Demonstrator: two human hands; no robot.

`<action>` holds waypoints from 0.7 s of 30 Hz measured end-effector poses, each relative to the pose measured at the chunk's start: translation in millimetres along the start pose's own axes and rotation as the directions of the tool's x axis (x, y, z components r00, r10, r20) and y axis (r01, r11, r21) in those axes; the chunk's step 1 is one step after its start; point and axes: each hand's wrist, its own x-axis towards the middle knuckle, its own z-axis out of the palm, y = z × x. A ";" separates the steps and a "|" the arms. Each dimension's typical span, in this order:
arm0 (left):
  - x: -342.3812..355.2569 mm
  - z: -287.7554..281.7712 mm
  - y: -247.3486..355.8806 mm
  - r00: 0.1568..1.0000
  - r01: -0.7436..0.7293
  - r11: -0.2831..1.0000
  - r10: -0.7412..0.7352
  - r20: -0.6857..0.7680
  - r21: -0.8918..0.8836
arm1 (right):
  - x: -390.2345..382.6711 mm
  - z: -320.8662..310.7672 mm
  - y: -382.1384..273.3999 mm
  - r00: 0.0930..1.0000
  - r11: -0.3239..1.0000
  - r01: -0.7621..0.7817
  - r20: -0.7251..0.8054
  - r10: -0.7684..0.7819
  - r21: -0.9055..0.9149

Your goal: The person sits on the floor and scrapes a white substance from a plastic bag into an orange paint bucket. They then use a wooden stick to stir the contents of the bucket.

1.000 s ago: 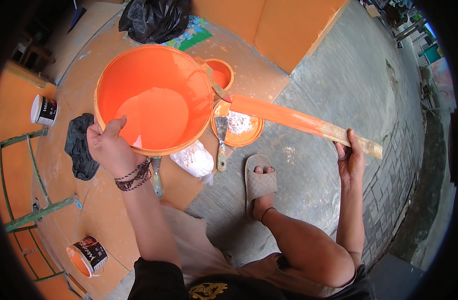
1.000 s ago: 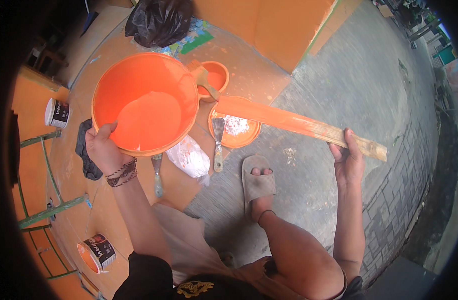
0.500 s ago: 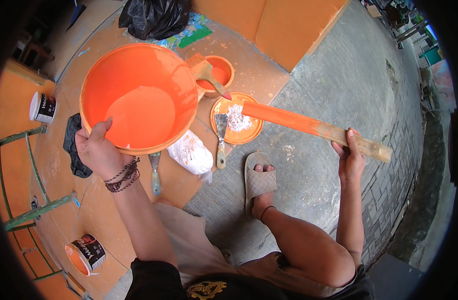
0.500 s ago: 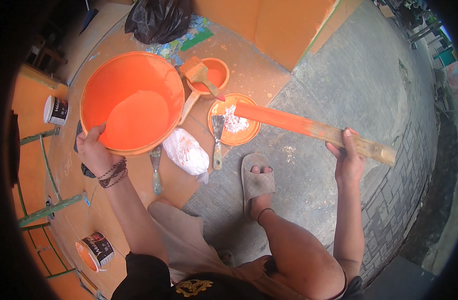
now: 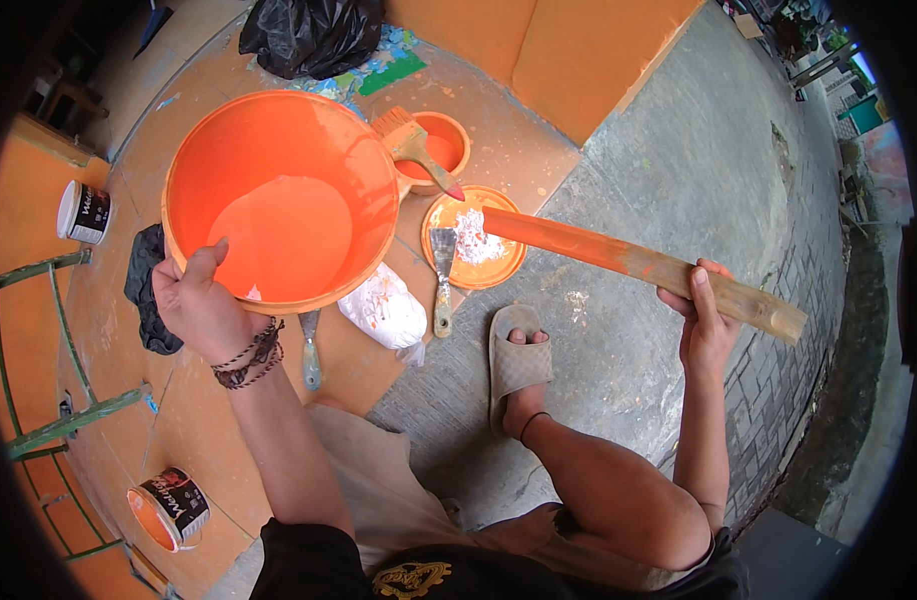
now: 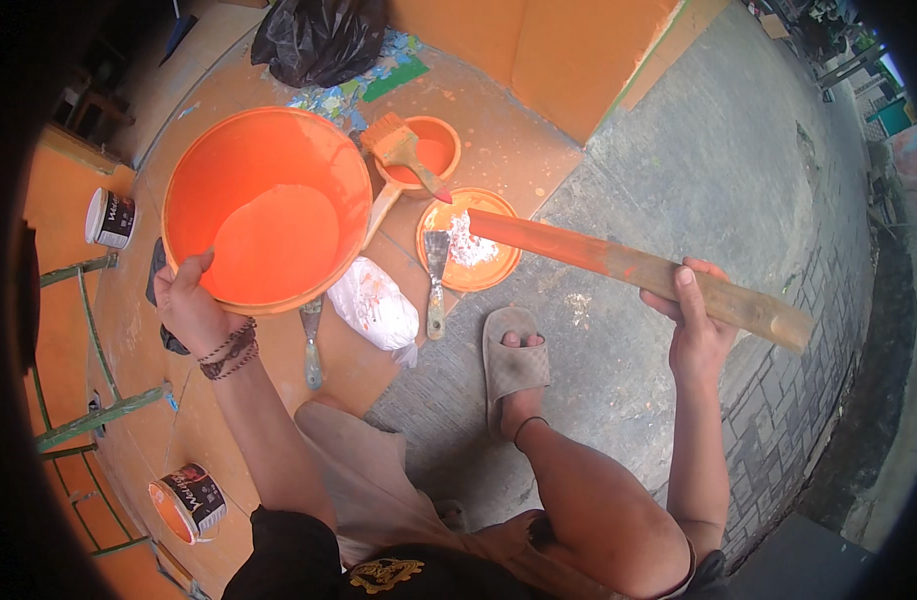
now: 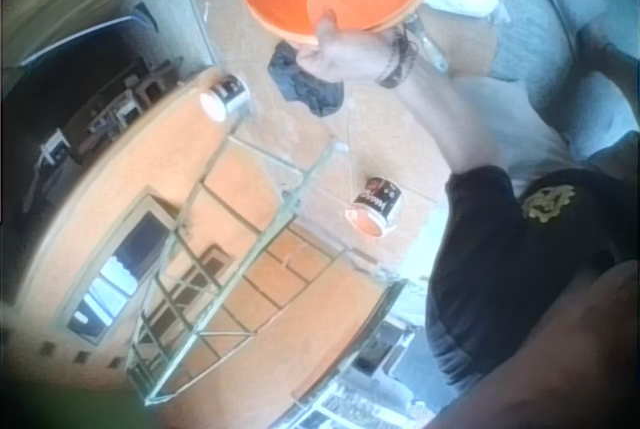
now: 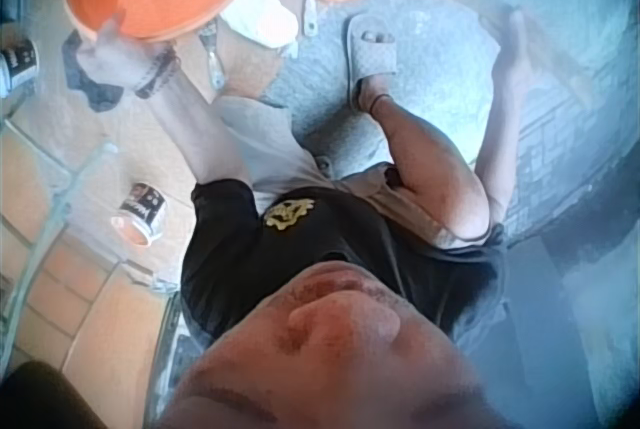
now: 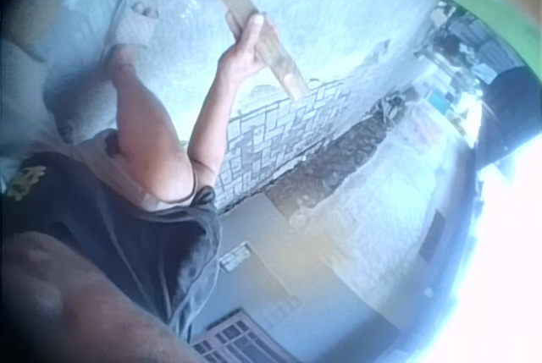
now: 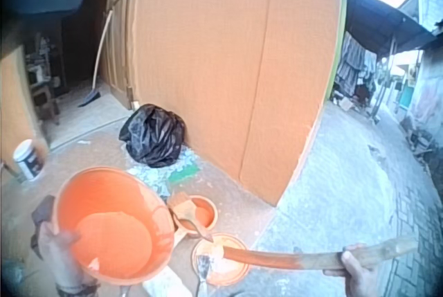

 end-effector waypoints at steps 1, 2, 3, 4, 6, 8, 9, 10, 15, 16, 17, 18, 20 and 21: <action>0.9 -1.6 -1.2 1.000 -0.012 1.000 0.012 0.003 0.013 | -1.0 0.4 -1.2 1.000 1.000 0.007 0.009 -0.007 -0.002; 0.9 -2.1 -2.2 1.000 -0.014 1.000 0.014 0.012 0.007 | -2.1 0.6 -2.4 1.000 1.000 0.015 0.016 -0.015 -0.006; 1.0 -2.7 -2.9 1.000 -0.017 1.000 0.017 0.021 0.001 | -3.2 1.4 -3.9 0.999 1.000 0.026 0.023 -0.026 -0.011; 1.1 -3.2 -3.4 0.999 -0.020 1.000 0.020 0.030 -0.006 | -4.4 2.5 -5.6 0.999 0.999 0.037 0.029 -0.036 -0.016; 0.9 -4.6 -2.9 0.999 -0.008 1.000 0.008 0.052 -0.006 | -6.4 4.9 -8.8 0.998 0.998 0.057 0.041 -0.056 -0.026; 1.0 -6.1 -3.3 0.998 -0.008 1.000 0.008 0.064 -0.003 | -8.0 7.2 -11.6 0.996 0.996 0.075 0.051 -0.073 -0.040; 1.2 -6.8 -4.1 0.998 -0.013 1.000 0.014 0.064 -0.001 | -8.7 8.5 -12.8 0.996 0.996 0.083 0.050 -0.080 -0.046; 1.4 -7.3 -4.3 0.998 -0.019 1.000 0.019 0.064 0.001 | -9.3 9.7 -14.0 0.995 0.995 0.091 0.049 -0.088 -0.051; -3.3 -1.4 -0.8 0.997 -0.034 0.999 0.036 0.062 -0.032 | -11.5 13.6 -18.6 0.990 0.989 0.133 0.057 -0.130 -0.062; -3.2 -1.6 -1.0 0.997 -0.037 0.998 0.040 0.064 -0.042 | -11.4 14.1 -19.5 0.989 0.988 0.141 0.063 -0.137 -0.065; -4.3 -0.5 -0.3 0.998 -0.032 0.999 0.034 0.058 -0.033 | -11.3 14.4 -20.1 0.987 0.987 0.148 0.069 -0.143 -0.069; -6.0 1.1 1.2 0.998 -0.027 0.999 0.028 0.053 -0.023 | -11.2 14.6 -20.4 0.986 0.986 0.153 0.076 -0.147 -0.070; -6.2 1.0 1.6 0.998 -0.028 0.999 0.029 0.054 -0.019 | -11.2 15.0 -20.5 0.984 0.984 0.162 0.091 -0.155 -0.069; -5.6 -0.3 0.7 0.997 -0.034 0.999 0.035 0.062 -0.024 | -11.4 15.8 -20.2 0.985 0.985 0.157 0.088 -0.151 -0.067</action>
